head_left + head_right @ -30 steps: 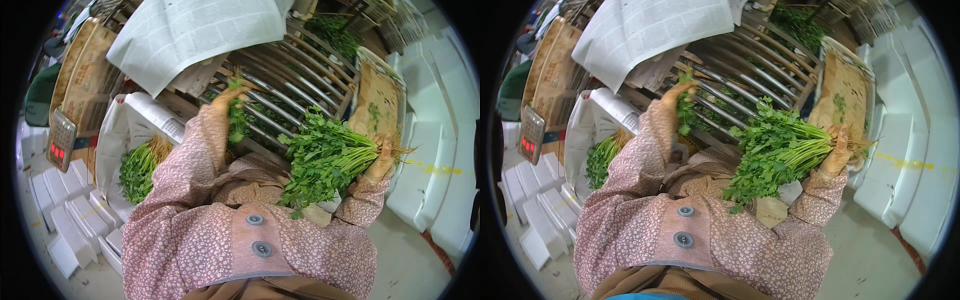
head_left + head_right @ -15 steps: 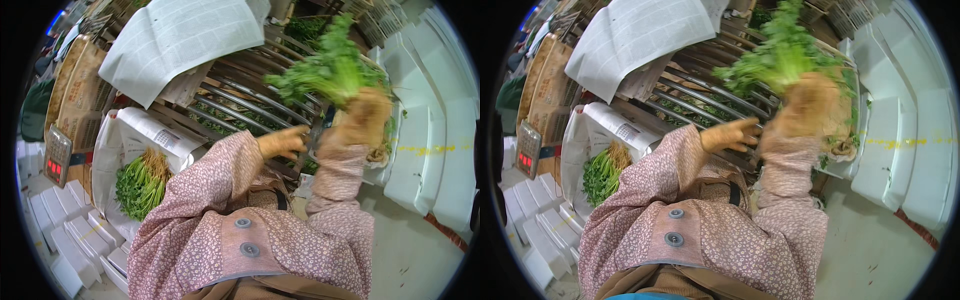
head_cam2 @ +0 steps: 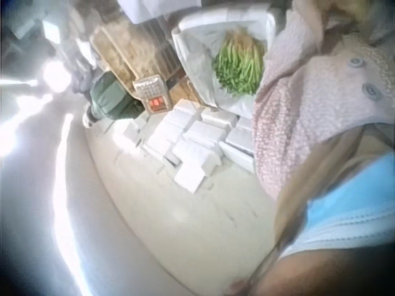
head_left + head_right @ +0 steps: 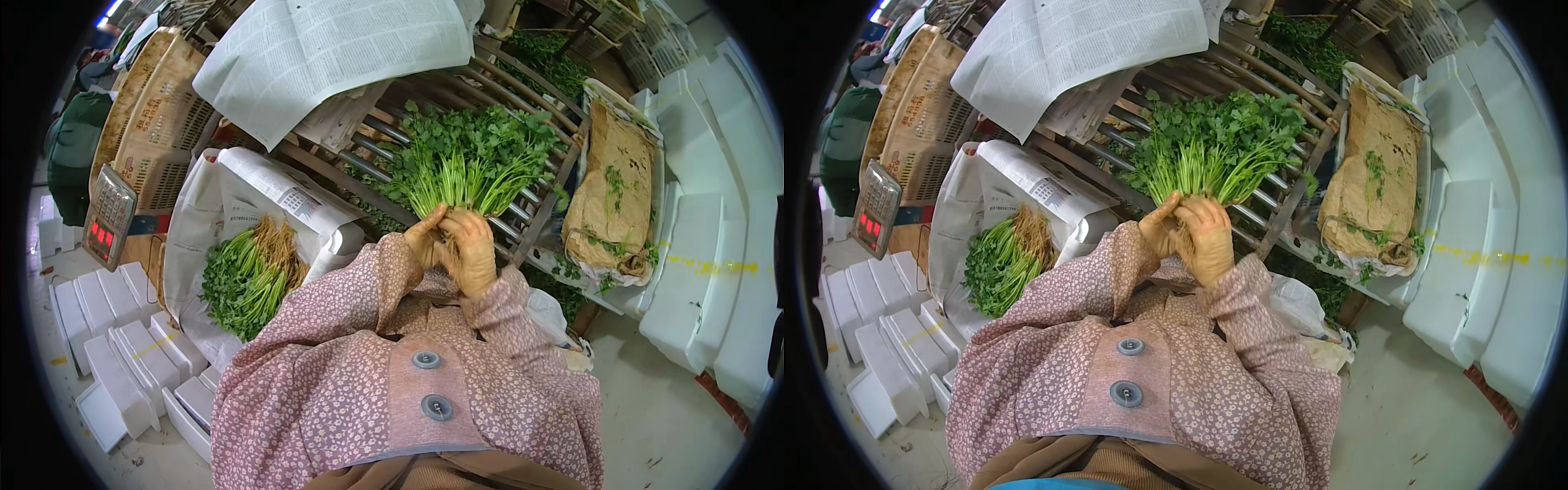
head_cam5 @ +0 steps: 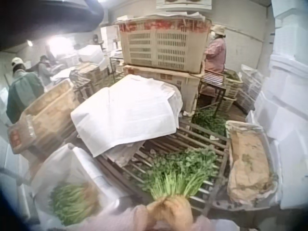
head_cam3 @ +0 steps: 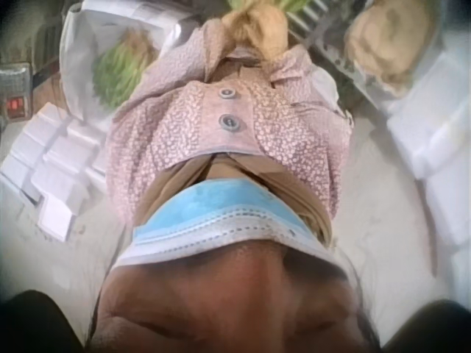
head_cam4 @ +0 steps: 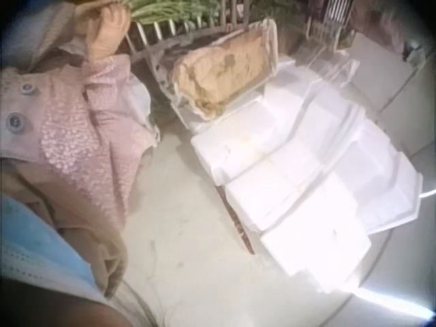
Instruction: The person gathers bunches of leafy green vegetables from a metal rack, aligns them by hand, and places them into a white styrofoam box lined with newspaper. The person repeats this process, moving vegetables from the rack to the box and occasionally adjusting the arrangement.
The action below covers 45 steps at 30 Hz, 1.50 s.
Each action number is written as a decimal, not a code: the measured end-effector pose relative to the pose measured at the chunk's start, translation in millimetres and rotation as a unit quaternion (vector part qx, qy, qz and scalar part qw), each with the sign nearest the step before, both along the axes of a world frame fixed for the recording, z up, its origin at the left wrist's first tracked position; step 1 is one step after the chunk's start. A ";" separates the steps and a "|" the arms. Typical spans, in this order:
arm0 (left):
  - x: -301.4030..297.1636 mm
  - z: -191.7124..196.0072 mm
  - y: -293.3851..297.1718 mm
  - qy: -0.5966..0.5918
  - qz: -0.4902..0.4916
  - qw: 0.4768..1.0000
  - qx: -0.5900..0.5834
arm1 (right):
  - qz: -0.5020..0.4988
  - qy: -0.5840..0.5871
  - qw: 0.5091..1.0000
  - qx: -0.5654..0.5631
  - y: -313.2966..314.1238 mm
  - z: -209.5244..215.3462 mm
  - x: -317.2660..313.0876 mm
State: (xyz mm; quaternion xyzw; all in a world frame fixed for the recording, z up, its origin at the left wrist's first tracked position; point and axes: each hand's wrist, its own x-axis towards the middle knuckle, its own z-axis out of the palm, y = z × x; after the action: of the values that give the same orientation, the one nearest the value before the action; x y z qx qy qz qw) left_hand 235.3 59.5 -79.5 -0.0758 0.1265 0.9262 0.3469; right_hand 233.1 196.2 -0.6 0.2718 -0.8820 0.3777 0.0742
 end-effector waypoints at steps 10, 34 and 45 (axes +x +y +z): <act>18.9 7.2 13.0 -0.143 -0.014 0.962 -0.234 | -0.227 -0.300 0.926 -0.018 38.2 17.3 -14.8; 5.9 3.3 0.8 -0.147 -0.075 0.964 -0.210 | -0.014 -0.610 0.453 -0.650 83.4 -23.7 -96.7; 42.2 -30.0 -36.0 -0.118 -0.072 0.965 -0.225 | -0.094 -0.362 0.875 -0.308 36.6 80.7 -206.1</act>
State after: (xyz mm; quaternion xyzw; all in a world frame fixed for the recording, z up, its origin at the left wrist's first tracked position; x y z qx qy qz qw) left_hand 277.6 23.5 -109.5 -0.2513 0.2949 0.8309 0.3993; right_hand 27.0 232.8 80.0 -0.0042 -0.7076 0.6936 -0.1350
